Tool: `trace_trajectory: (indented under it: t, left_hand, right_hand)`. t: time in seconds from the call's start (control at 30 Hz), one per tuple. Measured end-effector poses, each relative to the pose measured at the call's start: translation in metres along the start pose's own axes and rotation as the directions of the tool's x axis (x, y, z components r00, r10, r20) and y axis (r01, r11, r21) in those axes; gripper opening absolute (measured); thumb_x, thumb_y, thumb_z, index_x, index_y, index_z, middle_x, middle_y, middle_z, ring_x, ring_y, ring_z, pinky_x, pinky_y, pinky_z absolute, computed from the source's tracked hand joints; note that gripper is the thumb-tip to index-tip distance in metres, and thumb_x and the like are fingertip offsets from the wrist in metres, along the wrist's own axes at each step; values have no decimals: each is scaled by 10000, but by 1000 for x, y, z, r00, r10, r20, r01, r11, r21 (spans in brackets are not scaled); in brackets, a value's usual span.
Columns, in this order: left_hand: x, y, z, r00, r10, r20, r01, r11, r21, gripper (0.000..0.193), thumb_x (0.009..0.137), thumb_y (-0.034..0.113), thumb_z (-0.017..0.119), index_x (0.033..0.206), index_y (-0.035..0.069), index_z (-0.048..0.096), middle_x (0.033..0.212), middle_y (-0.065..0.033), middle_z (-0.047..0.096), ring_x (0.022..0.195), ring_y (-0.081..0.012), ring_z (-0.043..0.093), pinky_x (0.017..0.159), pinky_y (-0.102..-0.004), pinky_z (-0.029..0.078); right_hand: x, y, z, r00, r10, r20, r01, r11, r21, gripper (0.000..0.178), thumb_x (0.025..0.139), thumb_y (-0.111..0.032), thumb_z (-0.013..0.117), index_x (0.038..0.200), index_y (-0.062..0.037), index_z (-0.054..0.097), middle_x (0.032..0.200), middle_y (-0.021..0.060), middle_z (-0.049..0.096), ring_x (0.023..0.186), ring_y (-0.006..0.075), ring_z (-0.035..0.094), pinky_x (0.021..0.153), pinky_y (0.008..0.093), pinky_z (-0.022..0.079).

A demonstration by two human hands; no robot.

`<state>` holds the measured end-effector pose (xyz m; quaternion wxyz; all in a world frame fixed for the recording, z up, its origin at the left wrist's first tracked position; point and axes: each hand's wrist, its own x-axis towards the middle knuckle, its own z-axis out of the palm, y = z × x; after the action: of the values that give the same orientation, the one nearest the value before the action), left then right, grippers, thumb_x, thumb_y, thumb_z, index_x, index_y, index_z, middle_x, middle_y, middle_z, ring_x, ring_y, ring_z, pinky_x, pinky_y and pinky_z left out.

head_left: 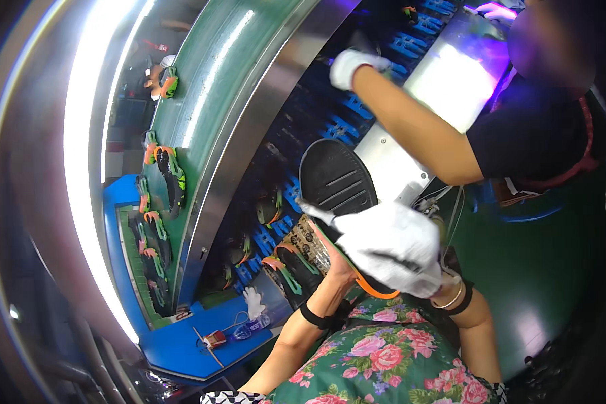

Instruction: Apply adhesive to shoe soles using a brush on a factory production line.

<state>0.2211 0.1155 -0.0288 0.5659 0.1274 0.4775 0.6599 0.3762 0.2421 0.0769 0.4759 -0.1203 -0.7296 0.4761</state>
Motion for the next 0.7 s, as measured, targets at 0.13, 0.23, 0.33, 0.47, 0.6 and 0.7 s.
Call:
trace_trajectory:
  t: [0.13, 0.23, 0.33, 0.47, 0.6, 0.7]
  left_hand:
    - [8, -1, -11, 991, 4, 133, 11, 994, -108, 901, 972, 814, 235, 1608, 180, 306, 1555, -70, 464, 1439, -261, 414, 1236, -461, 282]
    - [14, -9, -25, 961, 28, 274, 39, 971, -235, 902, 971, 815, 231, 1611, 183, 302, 1563, -67, 453, 1441, -261, 411, 1234, -458, 284]
    - [16, -14, -41, 912, 74, 404, 82, 931, -357, 903, 971, 815, 228, 1614, 186, 298, 1572, -64, 442, 1444, -261, 408, 1233, -455, 286]
    - [7, -3, 0, 968, -71, -242, 51, 995, -87, 943, 944, 847, 219, 1616, 191, 304, 1598, -45, 400, 1442, -254, 407, 1221, -446, 304]
    - [9, -15, -22, 965, -114, -235, 58, 971, -233, 887, 959, 803, 304, 1538, 137, 385, 1485, -82, 503, 1354, -269, 496, 1167, -446, 377]
    - [10, -17, -31, 989, -142, -41, 133, 976, -170, 916, 965, 822, 205, 1628, 194, 269, 1608, -26, 382, 1459, -241, 379, 1232, -429, 278]
  right_hand:
    - [-4, 12, -1, 984, -103, -145, 82, 986, -145, 330, 838, -64, 700, 1165, -62, 746, 1178, 104, 739, 1053, 256, 703, 908, 361, 550]
    - [-14, 12, 15, 987, -151, -48, 129, 942, -308, 337, 848, -68, 695, 1182, -73, 740, 1226, 98, 724, 1086, 245, 693, 936, 366, 546]
    - [-7, 3, 8, 997, -18, -68, 17, 1000, -21, 232, 780, -46, 765, 1010, -43, 784, 1065, 131, 763, 949, 266, 734, 813, 367, 585]
    - [-10, 22, 7, 947, -68, -314, 76, 997, 13, 168, 784, -42, 764, 952, -37, 766, 1049, 134, 759, 940, 273, 734, 813, 378, 582]
    - [-17, 17, 2, 988, -94, -121, 72, 981, -178, 215, 848, -70, 703, 1050, -25, 760, 1129, 149, 741, 1011, 291, 722, 864, 396, 568]
    - [-17, 15, 4, 989, -84, -123, 57, 977, -204, 339, 826, -85, 694, 1162, -99, 737, 1226, 99, 715, 1088, 278, 685, 948, 412, 539]
